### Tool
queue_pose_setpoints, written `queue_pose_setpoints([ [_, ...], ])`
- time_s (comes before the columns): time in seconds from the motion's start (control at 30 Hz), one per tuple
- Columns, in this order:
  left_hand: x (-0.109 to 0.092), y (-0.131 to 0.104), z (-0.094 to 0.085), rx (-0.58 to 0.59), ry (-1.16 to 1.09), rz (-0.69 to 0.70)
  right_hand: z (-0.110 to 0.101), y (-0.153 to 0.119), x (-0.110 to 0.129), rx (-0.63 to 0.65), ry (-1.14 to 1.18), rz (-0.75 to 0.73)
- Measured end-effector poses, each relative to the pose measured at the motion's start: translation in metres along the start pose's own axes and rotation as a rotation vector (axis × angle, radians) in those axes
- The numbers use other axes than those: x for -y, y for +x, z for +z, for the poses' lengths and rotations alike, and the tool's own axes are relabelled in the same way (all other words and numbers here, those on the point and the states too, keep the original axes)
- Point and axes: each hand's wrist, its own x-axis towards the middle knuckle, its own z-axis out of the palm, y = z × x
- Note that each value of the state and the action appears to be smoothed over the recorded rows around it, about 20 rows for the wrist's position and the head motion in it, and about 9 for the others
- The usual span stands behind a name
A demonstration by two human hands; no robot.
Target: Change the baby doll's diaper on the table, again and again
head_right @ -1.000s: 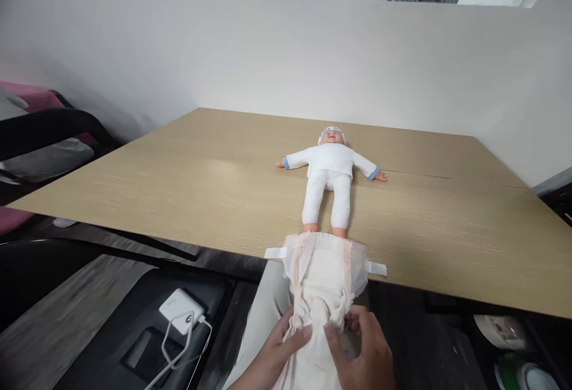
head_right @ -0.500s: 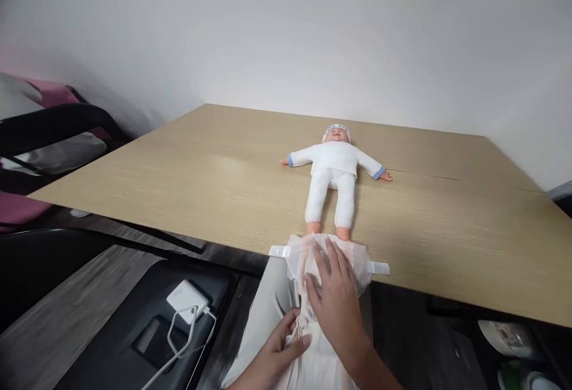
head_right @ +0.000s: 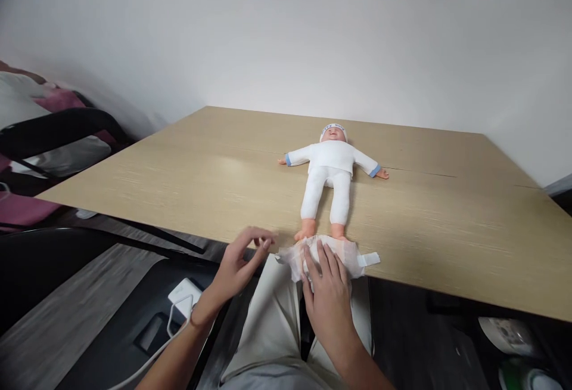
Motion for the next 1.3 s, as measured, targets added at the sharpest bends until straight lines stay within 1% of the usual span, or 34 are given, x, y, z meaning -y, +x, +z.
queue_pose_setpoints([
  [0.03, 0.003, 0.014, 0.001, -0.057, 0.077, 0.088, -0.001, 0.001, 0.001, -0.007, -0.012, 0.001],
  [0.07, 0.007, 0.028, 0.004, -0.074, 0.152, 0.164, -0.001, 0.002, 0.001, -0.012, -0.023, 0.002],
  [0.1, 0.011, 0.043, 0.008, -0.047, 0.226, 0.221, -0.002, 0.003, 0.002, -0.015, -0.031, 0.002],
  [0.13, 0.015, 0.056, 0.013, 0.013, 0.300, 0.260, -0.002, 0.004, 0.002, -0.017, -0.034, 0.000],
  [0.2, 0.024, 0.080, 0.025, 0.196, 0.454, 0.325, -0.002, 0.005, 0.000, -0.018, -0.026, -0.011],
  [0.27, 0.029, 0.095, 0.038, 0.360, 0.612, 0.385, -0.001, 0.006, -0.003, -0.019, -0.014, -0.029],
  [0.33, 0.029, 0.105, 0.047, 0.445, 0.744, 0.444, -0.001, 0.006, -0.008, -0.020, -0.013, -0.052],
  [0.4, 0.025, 0.112, 0.052, 0.504, 0.813, 0.533, -0.002, 0.006, -0.013, -0.011, -0.015, -0.080],
  [0.53, 0.012, 0.126, 0.056, 0.665, 0.799, 0.818, -0.007, 0.007, -0.022, 0.005, 0.010, -0.125],
  [0.6, 0.009, 0.133, 0.058, 0.682, 0.788, 0.906, -0.010, 0.007, -0.025, 0.014, 0.026, -0.144],
  [0.7, 0.009, 0.141, 0.066, 0.668, 0.776, 0.968, -0.013, 0.008, -0.028, 0.041, 0.048, -0.167],
  [0.83, 0.012, 0.144, 0.083, 0.652, 0.719, 1.051, -0.015, 0.009, -0.030, 0.074, 0.070, -0.176],
  [0.93, 0.011, 0.145, 0.092, 0.619, 0.682, 1.076, -0.017, 0.009, -0.028, 0.095, 0.078, -0.163],
  [1.03, 0.003, 0.152, 0.092, 0.631, 0.620, 1.024, -0.018, 0.011, -0.029, 0.130, 0.082, -0.153],
  [1.1, -0.006, 0.162, 0.086, 0.663, 0.521, 0.943, -0.017, 0.016, -0.032, 0.156, 0.077, -0.143],
  [1.17, -0.018, 0.176, 0.077, 0.686, 0.360, 0.845, -0.015, 0.025, -0.039, 0.177, 0.069, -0.125],
  [1.23, -0.031, 0.192, 0.066, 0.677, 0.167, 0.750, -0.012, 0.039, -0.047, 0.200, 0.061, -0.108],
  [1.3, -0.042, 0.208, 0.056, 0.634, 0.003, 0.668, -0.008, 0.056, -0.057, 0.229, 0.060, -0.110],
])
